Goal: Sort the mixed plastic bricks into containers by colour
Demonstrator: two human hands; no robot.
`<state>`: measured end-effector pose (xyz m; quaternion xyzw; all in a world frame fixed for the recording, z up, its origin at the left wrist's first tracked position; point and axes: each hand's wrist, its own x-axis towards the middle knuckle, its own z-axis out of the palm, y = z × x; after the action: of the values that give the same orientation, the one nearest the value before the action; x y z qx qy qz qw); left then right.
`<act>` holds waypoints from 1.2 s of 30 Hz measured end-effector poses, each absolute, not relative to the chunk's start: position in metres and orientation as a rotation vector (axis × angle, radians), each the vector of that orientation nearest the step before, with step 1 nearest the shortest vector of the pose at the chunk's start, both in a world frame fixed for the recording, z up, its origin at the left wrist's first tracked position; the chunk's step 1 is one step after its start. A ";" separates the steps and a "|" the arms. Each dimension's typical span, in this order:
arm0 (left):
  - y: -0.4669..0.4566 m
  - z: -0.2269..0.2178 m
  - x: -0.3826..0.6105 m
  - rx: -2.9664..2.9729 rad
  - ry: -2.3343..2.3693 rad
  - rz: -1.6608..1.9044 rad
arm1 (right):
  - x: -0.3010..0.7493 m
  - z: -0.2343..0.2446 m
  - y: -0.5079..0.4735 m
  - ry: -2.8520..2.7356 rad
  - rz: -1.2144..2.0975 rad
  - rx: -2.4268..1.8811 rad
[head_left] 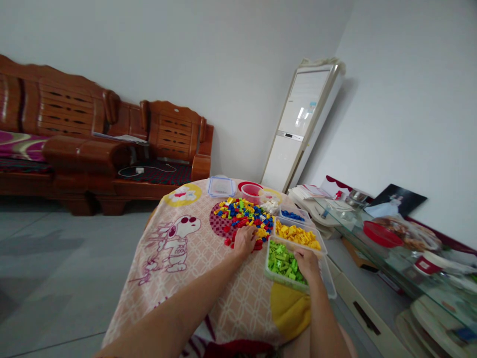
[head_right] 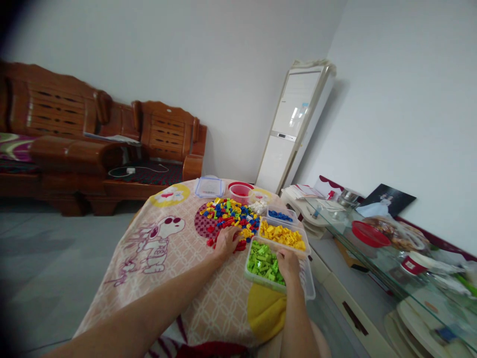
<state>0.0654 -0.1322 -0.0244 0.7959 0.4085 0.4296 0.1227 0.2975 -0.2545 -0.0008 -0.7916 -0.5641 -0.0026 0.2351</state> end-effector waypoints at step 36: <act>-0.139 -0.020 0.055 2.352 1.281 1.027 | 0.296 0.000 -0.259 -1.553 -0.006 -2.112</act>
<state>0.0549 -0.1394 -0.0203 0.8123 0.4424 0.3547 0.1364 0.2959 -0.2592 0.0004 -0.7785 -0.5725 -0.0022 0.2571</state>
